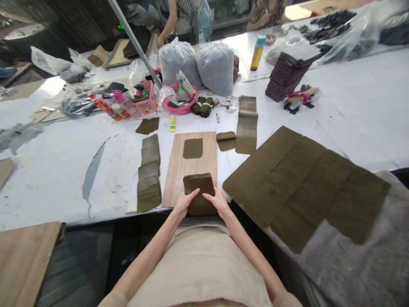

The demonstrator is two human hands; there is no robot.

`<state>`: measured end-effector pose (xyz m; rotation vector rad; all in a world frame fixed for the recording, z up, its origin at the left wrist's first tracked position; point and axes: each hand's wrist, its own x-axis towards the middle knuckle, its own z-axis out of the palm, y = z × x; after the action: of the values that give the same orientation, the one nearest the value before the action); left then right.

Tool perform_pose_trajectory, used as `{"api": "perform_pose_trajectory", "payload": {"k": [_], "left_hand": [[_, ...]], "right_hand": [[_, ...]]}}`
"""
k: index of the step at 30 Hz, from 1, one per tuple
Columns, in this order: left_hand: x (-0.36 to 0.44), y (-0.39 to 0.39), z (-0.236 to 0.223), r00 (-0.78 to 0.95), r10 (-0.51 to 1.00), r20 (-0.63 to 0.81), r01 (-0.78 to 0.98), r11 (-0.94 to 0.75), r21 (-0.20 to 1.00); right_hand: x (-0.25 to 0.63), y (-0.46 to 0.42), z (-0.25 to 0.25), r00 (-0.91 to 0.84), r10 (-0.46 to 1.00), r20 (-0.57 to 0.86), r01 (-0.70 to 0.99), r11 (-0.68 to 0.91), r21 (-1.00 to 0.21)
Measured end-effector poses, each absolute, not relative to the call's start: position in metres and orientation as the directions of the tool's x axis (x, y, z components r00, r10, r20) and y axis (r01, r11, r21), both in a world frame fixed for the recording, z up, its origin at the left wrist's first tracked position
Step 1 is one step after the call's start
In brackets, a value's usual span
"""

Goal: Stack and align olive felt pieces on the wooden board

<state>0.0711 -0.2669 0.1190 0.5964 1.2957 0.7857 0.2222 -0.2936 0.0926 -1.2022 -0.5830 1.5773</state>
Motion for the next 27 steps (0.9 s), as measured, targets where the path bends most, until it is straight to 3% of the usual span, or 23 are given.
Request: {"api": "perform_pose_trajectory", "payload": {"k": [7, 12, 14, 18, 23, 27], "left_hand": [[0.068, -0.271, 0.117, 0.108, 0.757, -0.644, -0.245, 0.648, 0.721], [0.064, -0.271, 0.119, 0.019, 0.878, -0.479, -0.134, 0.477, 0.869], [0.059, -0.266, 0.123, 0.052, 0.890, -0.453, -0.113, 0.455, 0.883], [0.044, -0.244, 0.126, 0.231, 0.805, -0.546, -0.223, 0.590, 0.776], [0.034, -0.207, 0.107, 0.274, 0.800, -0.534, -0.387, 0.600, 0.700], [0.031, -0.178, 0.092, 0.267, 0.818, -0.510, -0.377, 0.576, 0.725]], "right_hand": [[0.211, -0.296, 0.090, 0.132, 0.937, -0.323, -0.315, -0.269, -0.910], [0.206, -0.296, 0.091, 0.162, 0.966, -0.201, -0.233, -0.160, -0.959], [0.207, -0.294, 0.090, 0.107, 0.963, -0.248, -0.279, -0.210, -0.937], [0.205, -0.288, 0.085, -0.007, 0.930, -0.368, -0.354, -0.347, -0.869], [0.191, -0.274, 0.072, 0.151, 0.870, -0.470, -0.268, -0.421, -0.867], [0.178, -0.254, 0.062, 0.285, 0.874, -0.393, -0.074, -0.389, -0.918]]}}
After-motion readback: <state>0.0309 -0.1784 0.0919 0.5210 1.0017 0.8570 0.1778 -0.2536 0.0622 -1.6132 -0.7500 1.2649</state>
